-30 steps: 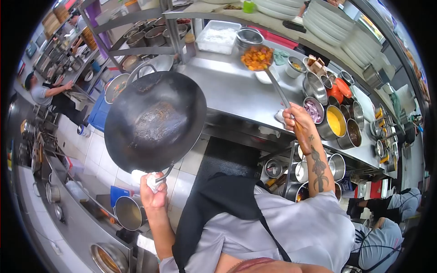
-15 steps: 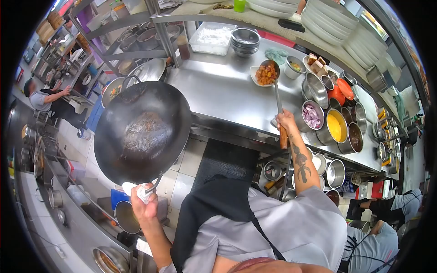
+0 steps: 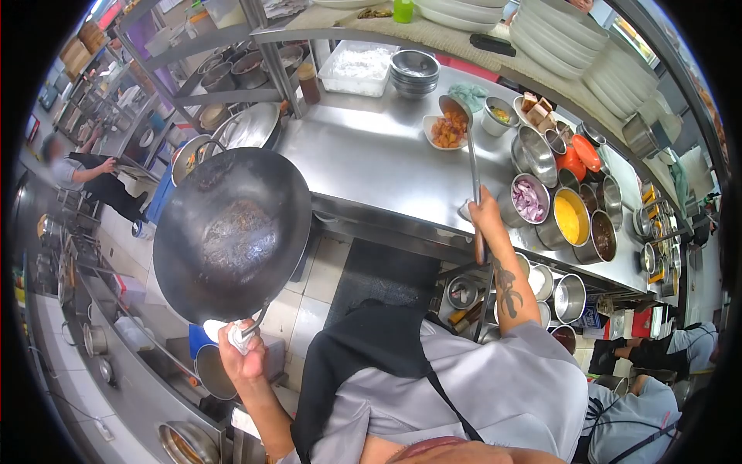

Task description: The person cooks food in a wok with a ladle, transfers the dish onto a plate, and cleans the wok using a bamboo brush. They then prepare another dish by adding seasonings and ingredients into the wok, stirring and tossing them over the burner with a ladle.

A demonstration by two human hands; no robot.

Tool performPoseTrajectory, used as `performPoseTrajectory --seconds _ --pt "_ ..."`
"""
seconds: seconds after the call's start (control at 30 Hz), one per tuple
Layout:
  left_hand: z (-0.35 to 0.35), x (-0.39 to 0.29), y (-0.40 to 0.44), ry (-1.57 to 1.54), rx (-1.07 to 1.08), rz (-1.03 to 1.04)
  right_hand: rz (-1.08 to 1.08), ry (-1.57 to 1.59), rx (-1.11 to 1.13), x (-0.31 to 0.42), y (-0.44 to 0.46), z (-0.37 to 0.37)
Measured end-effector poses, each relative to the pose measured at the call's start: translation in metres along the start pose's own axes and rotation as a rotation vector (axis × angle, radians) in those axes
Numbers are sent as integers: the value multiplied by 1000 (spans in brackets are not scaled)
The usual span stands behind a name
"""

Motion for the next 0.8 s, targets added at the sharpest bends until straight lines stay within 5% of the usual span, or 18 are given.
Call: performPoseTrajectory --seconds 0.2,0.8 --pt "6 -9 -4 -17 -7 22 -191 -66 -49 5 -2 5" --pt "18 -20 -6 -54 -28 57 -257 -322 -26 35 20 -4"
Point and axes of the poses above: each hand's wrist, its own y-axis towards the middle knuckle, its own z-axis out of the palm, x = y × z, the point moved 8 cm from there along y, towards the middle knuckle, and after that the axes turned 14 degrees about -x, right-handed, at the moved point
